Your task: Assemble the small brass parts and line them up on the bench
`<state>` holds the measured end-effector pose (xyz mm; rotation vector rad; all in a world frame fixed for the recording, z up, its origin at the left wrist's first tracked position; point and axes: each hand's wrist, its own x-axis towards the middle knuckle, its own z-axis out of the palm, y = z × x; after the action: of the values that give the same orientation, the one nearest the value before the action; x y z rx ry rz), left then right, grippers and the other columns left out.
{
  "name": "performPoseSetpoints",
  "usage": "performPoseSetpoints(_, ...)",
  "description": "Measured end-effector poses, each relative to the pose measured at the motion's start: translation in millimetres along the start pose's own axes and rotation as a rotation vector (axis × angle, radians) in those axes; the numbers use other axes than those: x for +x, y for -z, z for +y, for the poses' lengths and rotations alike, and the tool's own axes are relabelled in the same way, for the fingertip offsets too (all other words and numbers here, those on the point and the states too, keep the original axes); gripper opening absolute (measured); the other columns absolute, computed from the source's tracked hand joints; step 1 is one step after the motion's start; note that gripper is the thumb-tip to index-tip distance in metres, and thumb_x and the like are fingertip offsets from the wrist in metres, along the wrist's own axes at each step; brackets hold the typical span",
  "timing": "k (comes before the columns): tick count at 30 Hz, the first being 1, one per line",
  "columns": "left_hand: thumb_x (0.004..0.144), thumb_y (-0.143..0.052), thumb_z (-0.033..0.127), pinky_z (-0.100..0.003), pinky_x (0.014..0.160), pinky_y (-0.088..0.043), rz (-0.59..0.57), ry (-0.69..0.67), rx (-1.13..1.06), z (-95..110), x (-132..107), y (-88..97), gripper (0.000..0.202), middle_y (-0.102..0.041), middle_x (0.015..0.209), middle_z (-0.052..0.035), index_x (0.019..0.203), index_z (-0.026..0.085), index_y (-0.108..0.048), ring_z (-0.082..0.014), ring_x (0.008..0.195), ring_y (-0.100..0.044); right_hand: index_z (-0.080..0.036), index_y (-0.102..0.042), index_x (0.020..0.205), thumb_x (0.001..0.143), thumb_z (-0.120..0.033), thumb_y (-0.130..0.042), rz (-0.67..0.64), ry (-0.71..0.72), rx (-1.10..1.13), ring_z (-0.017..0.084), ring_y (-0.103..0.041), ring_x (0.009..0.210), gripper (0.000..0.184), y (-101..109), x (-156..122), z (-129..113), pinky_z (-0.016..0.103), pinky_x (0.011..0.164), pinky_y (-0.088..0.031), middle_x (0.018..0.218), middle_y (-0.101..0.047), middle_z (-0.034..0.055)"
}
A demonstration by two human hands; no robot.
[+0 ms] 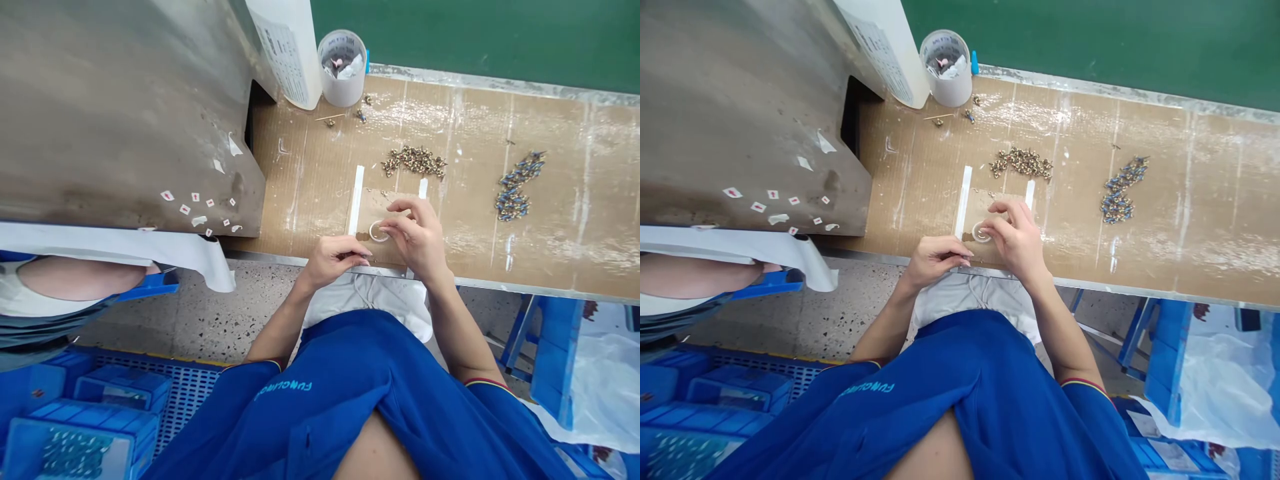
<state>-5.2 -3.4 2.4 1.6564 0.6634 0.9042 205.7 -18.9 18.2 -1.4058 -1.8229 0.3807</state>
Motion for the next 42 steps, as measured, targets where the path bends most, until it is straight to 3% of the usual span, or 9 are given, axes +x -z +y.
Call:
performPoseSetpoints(5,0.090,-0.073,0.028,-0.023,0.060,-0.053,-0.004,0.103,0.031,1,-2,-1.5,0.013,-0.078,0.077,-0.0064,0.090,0.016,-0.079,-0.0133,0.064,-0.069,-0.028,-0.071,0.081,0.094,-0.027,-0.067,-0.036,0.005,0.015,0.021,-0.063,0.091,0.014,8,0,-3,0.038,0.077,-0.053,0.101,-0.070,0.0046)
performPoseSetpoints(8,0.089,-0.073,0.026,-0.022,0.059,-0.052,0.013,0.133,0.049,1,-2,-3.3,0.012,-0.078,0.080,-0.0060,0.091,0.016,-0.079,-0.0126,0.064,-0.069,-0.026,-0.070,0.082,0.096,-0.030,-0.065,0.023,-0.060,0.114,0.021,-0.068,0.090,0.015,10,-2,-10,0.038,0.081,-0.055,0.096,-0.072,0.0042)
performPoseSetpoints(11,0.088,-0.074,0.028,-0.022,0.060,-0.052,0.027,0.158,0.060,1,-1,-5.3,0.013,-0.078,0.082,-0.0058,0.089,0.016,-0.078,-0.0125,0.065,-0.068,-0.025,-0.070,0.082,0.097,-0.037,-0.063,0.077,-0.177,0.218,0.019,-0.070,0.081,0.020,12,-7,-19,0.035,0.073,-0.056,0.084,-0.075,0.0034)
performPoseSetpoints(15,0.088,-0.074,0.030,-0.022,0.058,-0.048,0.029,0.173,0.075,2,0,-6.9,0.015,-0.077,0.079,-0.0055,0.087,0.016,-0.078,-0.0115,0.061,-0.065,-0.025,-0.071,0.082,0.096,-0.038,-0.065,0.041,-0.234,0.295,0.018,-0.072,0.073,0.020,15,-15,-27,0.032,0.067,-0.056,0.079,-0.077,0.0023)
performPoseSetpoints(27,0.089,-0.073,0.031,-0.023,0.059,-0.046,0.026,0.157,0.126,3,0,-8.1,0.017,-0.075,0.076,-0.0044,0.085,0.016,-0.078,-0.0114,0.061,-0.061,-0.026,-0.071,0.080,0.094,-0.029,-0.065,-0.028,-0.191,0.247,0.018,-0.071,0.072,0.016,5,-22,-29,0.031,0.067,-0.056,0.078,-0.076,0.0006)
performPoseSetpoints(37,0.091,-0.072,0.034,-0.023,0.059,-0.047,0.008,0.119,0.141,3,0,-6.5,0.019,-0.076,0.076,-0.0046,0.086,0.017,-0.078,-0.0121,0.062,-0.064,-0.026,-0.070,0.082,0.095,-0.021,-0.063,-0.029,-0.074,0.209,0.017,-0.071,0.072,0.015,7,-20,-33,0.031,0.067,-0.055,0.078,-0.077,0.0000)
performPoseSetpoints(42,0.091,-0.072,0.033,-0.023,0.059,-0.047,0.014,0.111,0.134,2,0,-5.7,0.018,-0.076,0.077,-0.0049,0.086,0.017,-0.078,-0.0124,0.064,-0.065,-0.026,-0.071,0.082,0.095,-0.025,-0.063,-0.041,-0.109,0.197,0.017,-0.071,0.071,0.015,9,-19,-32,0.032,0.066,-0.055,0.078,-0.076,0.0004)
